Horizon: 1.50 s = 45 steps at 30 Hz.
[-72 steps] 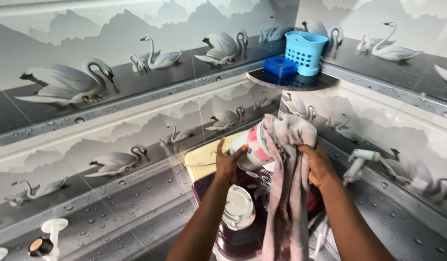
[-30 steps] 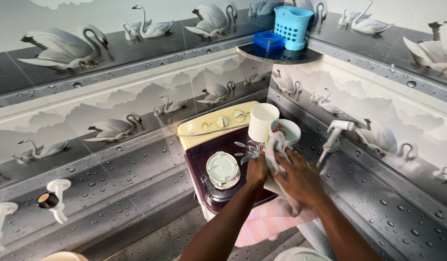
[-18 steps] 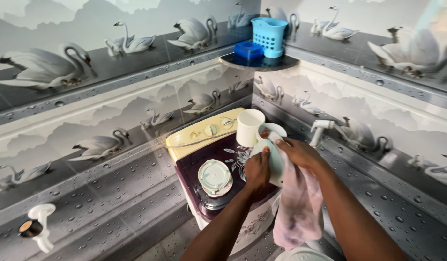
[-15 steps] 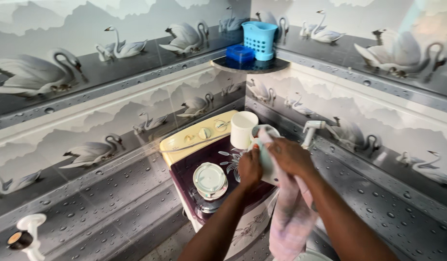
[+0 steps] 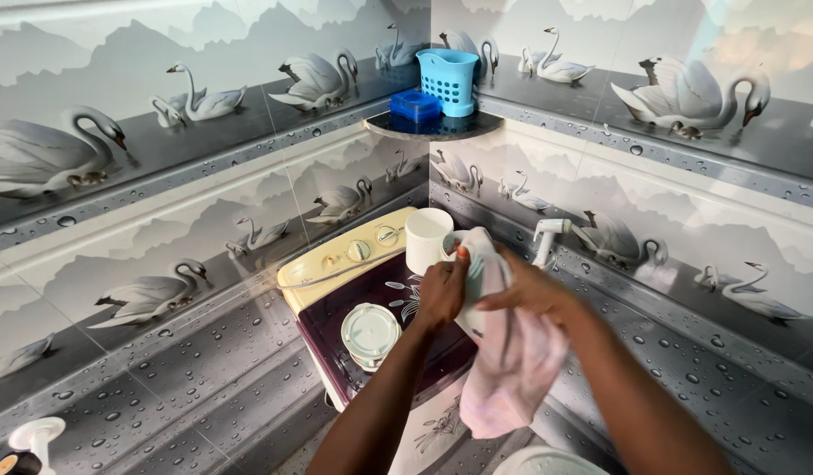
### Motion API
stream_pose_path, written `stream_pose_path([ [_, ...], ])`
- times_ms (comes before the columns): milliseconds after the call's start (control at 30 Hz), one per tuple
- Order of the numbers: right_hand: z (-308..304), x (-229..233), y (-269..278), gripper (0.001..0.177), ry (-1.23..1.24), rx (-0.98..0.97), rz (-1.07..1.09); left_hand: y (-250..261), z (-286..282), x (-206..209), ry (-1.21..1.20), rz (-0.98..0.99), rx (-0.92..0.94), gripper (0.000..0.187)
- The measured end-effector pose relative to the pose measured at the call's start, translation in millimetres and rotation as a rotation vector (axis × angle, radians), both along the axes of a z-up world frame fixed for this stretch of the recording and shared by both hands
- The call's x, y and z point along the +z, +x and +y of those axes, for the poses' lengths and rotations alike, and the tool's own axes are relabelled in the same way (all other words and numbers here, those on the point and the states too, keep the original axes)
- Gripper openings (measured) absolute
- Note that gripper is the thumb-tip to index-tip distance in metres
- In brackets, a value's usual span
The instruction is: The person dries several ceramic cups and a small bowl with a pink cloth in a bathroom. After drying the items, the person wipes the window sill and a wall-mounted towel bar with the same cloth.
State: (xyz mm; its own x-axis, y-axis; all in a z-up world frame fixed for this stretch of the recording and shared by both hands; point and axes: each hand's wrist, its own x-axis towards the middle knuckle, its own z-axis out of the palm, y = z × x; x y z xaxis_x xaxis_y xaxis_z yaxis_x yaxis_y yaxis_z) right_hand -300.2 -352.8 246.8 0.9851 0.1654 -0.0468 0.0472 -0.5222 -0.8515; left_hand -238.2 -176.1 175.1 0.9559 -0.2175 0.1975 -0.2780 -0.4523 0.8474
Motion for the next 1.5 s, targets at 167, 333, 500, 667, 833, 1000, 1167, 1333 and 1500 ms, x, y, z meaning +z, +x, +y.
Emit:
stream_pose_path([
  [167,-7.5,-5.4,16.1,0.134,-0.375,-0.044,-0.141,1.5,-0.8,-2.4,-0.337,0.089,-0.217,0.093],
  [333,57.9,-65.5,-14.9,0.104,-1.048,-0.307,-0.756,29.0,-9.1,15.5,-0.304,0.319,-0.089,0.102],
  [500,70.8,-8.2,-31.6,0.132,-0.963,-0.221,-0.297,3.9,-7.0,16.9,-0.123,0.135,0.008,0.104],
  [667,-3.0,47.1,5.9,0.126,-0.1,0.149,0.07,-24.1,-7.4,28.8,-0.198,-0.047,-0.13,0.065],
  [833,-33.4,47.5,21.4,0.121,0.088,0.27,0.111,-34.1,-13.4,38.6,-0.12,-0.16,-0.095,0.053],
  [1000,27.5,5.9,5.6,0.133,-0.763,-0.135,-0.321,0.3,-24.3,22.7,-0.249,0.125,0.142,0.064],
  [1167,67.9,-20.3,-24.0,0.132,-0.935,-0.27,-0.636,24.2,-21.4,10.5,-0.51,0.32,0.093,0.101],
  [1333,33.8,18.3,1.7,0.124,-0.687,-0.022,-0.197,3.1,-15.6,19.9,-0.299,0.145,0.082,0.093],
  [1500,-27.8,62.1,38.8,0.109,0.076,0.409,0.155,-12.6,-10.4,29.9,-0.098,-0.167,-0.087,0.088],
])
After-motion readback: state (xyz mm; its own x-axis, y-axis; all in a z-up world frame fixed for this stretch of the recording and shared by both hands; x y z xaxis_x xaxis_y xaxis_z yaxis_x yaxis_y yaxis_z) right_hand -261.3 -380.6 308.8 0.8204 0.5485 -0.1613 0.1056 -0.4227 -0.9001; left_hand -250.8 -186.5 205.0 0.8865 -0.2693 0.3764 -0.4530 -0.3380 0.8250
